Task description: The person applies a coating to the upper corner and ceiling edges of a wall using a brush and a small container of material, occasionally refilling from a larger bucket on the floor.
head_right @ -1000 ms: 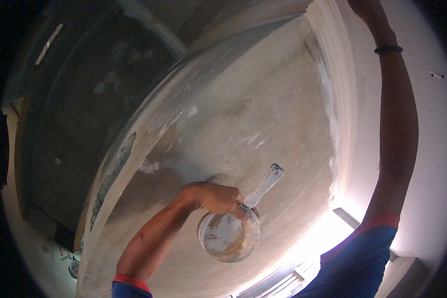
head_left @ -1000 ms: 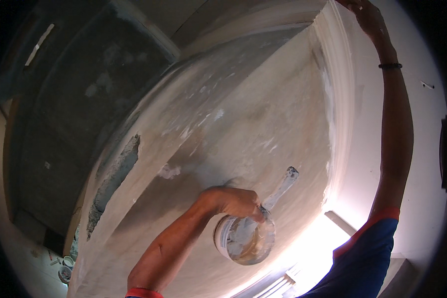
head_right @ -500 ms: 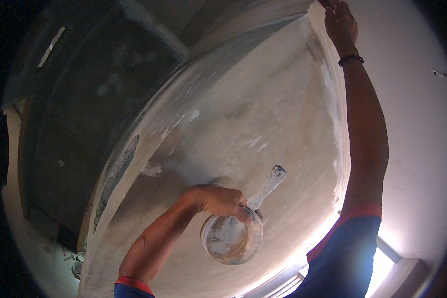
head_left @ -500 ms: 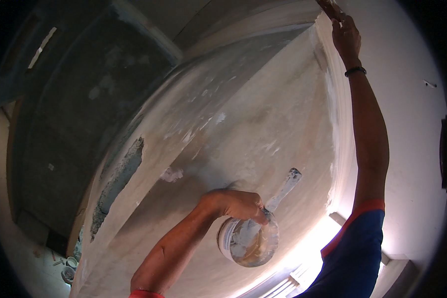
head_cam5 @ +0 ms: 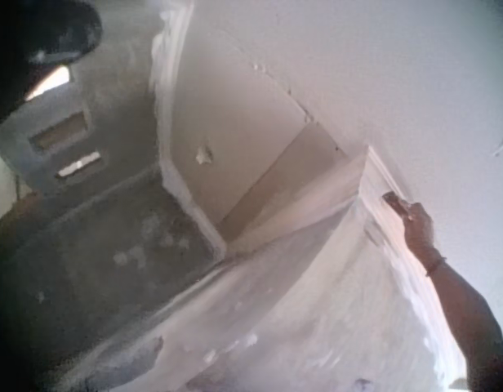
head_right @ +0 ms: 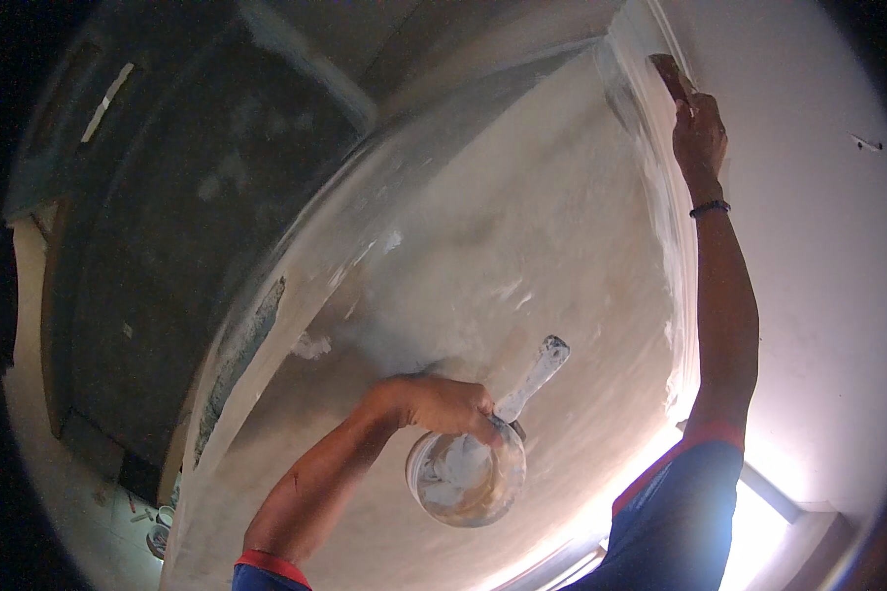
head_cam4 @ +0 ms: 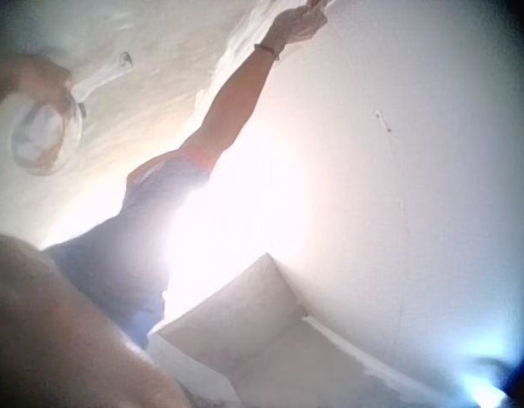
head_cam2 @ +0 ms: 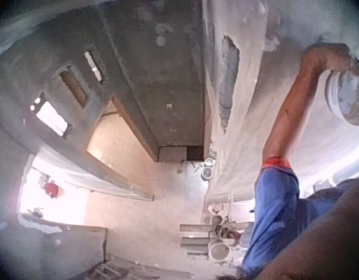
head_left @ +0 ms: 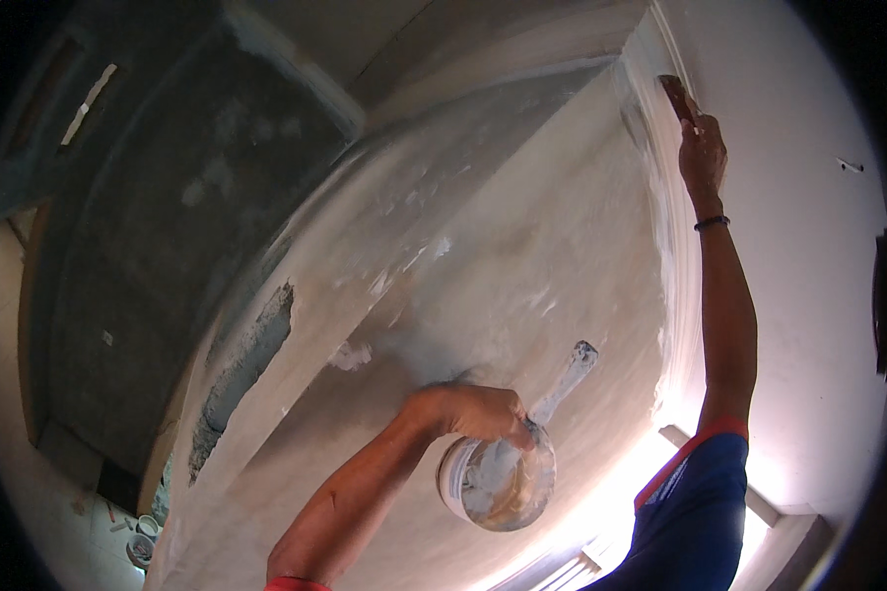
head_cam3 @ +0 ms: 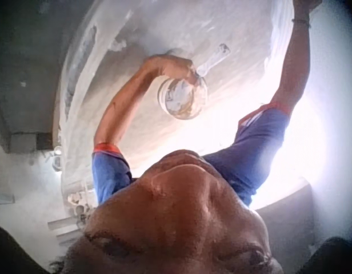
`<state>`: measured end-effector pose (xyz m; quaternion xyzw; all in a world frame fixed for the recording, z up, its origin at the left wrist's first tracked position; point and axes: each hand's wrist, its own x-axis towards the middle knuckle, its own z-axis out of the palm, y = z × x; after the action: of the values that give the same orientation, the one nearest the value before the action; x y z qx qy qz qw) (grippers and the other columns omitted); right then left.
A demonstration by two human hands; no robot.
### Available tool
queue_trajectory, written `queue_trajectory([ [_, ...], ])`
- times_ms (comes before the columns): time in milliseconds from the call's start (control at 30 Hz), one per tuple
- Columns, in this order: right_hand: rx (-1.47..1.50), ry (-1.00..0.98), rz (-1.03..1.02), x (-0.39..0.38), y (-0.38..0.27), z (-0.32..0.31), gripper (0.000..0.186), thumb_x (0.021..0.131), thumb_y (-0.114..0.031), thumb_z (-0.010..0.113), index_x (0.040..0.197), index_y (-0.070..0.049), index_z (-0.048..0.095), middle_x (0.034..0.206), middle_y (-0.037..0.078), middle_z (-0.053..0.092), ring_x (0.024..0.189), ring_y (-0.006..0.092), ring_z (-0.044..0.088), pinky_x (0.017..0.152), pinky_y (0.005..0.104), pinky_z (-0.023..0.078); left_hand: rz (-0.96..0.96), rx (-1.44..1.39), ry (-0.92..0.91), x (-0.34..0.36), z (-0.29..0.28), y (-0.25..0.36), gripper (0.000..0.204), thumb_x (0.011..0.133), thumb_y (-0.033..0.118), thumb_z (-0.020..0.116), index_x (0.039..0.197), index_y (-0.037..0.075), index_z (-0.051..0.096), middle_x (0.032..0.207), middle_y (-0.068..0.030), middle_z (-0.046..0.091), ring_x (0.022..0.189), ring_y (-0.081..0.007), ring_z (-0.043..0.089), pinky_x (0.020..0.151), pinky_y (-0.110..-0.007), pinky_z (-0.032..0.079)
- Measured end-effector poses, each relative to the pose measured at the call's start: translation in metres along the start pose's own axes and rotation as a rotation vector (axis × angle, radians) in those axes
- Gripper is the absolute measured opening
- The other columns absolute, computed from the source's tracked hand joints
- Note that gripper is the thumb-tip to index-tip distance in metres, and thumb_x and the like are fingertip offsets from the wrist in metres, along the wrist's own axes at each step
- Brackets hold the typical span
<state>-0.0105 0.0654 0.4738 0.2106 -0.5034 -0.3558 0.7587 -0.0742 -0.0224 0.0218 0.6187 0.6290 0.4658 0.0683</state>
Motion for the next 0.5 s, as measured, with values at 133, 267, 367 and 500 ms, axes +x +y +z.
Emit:
queue_trajectory([
  [133, 0.138, 0.129, -0.012, 0.022, -0.021, -0.011, 0.033, 0.094, -0.029, 0.056, 0.124, -0.017, 0.06, 0.112, 0.01, 0.063, 0.1, 0.032, 0.063, 0.083, 0.0435, 0.052, -0.025, 0.013, -0.002, -0.011, -0.004, 0.012, 0.053, 0.081, 0.042, 0.069, 0.105, -0.005, 0.068, 0.091, -0.0153, 0.069, 0.082, -0.0246, 0.063, 0.076, -0.036, 0.047],
  [267, 0.042, 0.29, -0.187, 0.067, -0.028, 0.02, 0.034, 0.093, -0.029, 0.056, 0.123, -0.014, 0.06, 0.114, 0.012, 0.063, 0.1, 0.0325, 0.063, 0.084, 0.0438, 0.052, 0.014, 0.007, 0.004, -0.007, -0.001, 0.008, 0.054, 0.081, 0.042, 0.069, 0.104, -0.006, 0.067, 0.09, -0.0163, 0.068, 0.082, -0.0247, 0.063, 0.075, -0.036, 0.047],
  [367, 0.058, 0.223, -0.096, 0.081, -0.046, 0.028, 0.033, 0.092, -0.031, 0.057, 0.119, -0.014, 0.063, 0.113, 0.011, 0.065, 0.101, 0.0324, 0.063, 0.086, 0.0438, 0.051, 0.015, 0.012, 0.0, -0.008, -0.002, 0.01, 0.054, 0.081, 0.043, 0.069, 0.104, -0.006, 0.067, 0.09, -0.0163, 0.068, 0.082, -0.0246, 0.063, 0.075, -0.036, 0.047],
  [500, -0.027, 0.148, 0.021, 0.071, -0.044, 0.042, 0.035, 0.093, -0.03, 0.055, 0.123, -0.013, 0.06, 0.114, 0.013, 0.063, 0.101, 0.0322, 0.063, 0.086, 0.0439, 0.051, 0.001, 0.027, -0.01, -0.005, -0.002, 0.008, 0.054, 0.081, 0.043, 0.069, 0.104, -0.006, 0.067, 0.09, -0.0162, 0.069, 0.083, -0.0244, 0.064, 0.075, -0.037, 0.047],
])
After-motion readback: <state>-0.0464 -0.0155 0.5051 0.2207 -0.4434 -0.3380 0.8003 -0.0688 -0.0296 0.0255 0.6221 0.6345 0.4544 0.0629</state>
